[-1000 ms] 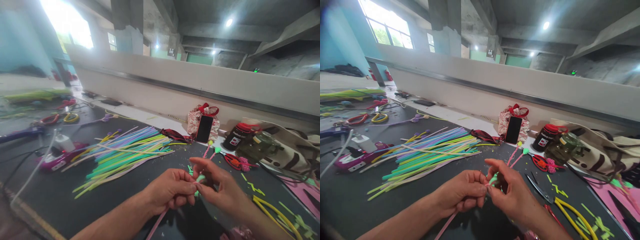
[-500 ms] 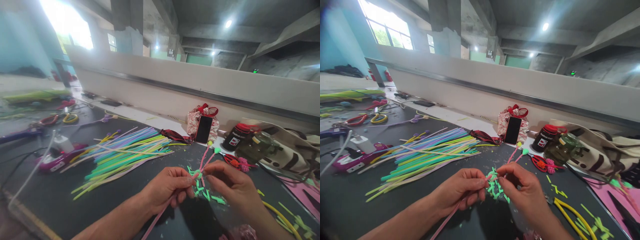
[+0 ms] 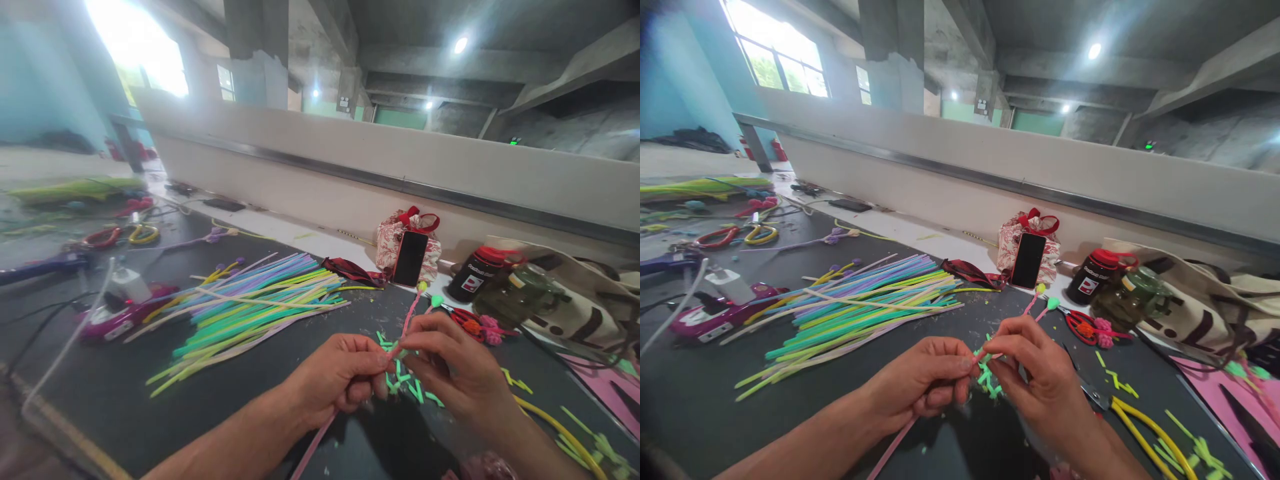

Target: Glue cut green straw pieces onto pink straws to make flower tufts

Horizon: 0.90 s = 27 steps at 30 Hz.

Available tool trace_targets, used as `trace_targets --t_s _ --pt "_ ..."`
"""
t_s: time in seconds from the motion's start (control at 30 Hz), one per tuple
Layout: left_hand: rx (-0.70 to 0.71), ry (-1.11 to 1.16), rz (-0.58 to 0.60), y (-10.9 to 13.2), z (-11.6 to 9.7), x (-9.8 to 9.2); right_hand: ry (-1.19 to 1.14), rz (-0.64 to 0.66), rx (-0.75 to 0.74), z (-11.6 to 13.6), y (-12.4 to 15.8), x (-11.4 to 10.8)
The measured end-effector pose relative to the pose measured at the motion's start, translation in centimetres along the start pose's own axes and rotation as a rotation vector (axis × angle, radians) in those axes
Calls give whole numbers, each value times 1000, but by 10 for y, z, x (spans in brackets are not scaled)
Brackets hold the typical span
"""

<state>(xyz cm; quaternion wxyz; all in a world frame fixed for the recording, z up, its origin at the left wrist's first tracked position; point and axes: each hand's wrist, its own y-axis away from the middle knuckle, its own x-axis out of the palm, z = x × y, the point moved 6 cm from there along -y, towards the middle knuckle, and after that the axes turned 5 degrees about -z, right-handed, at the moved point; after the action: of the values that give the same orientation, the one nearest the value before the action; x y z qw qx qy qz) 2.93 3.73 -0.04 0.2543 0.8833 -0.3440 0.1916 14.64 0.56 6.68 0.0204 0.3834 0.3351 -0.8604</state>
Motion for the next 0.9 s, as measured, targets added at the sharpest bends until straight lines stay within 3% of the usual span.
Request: trace_targets --t_s 0.6,0.9 --pt "-5 7 3 0 2 0 38 -28 22 -4 -3 2" --pt "3 42 -41 -1 -2 -5 -17 -128 42 4 0 -6"
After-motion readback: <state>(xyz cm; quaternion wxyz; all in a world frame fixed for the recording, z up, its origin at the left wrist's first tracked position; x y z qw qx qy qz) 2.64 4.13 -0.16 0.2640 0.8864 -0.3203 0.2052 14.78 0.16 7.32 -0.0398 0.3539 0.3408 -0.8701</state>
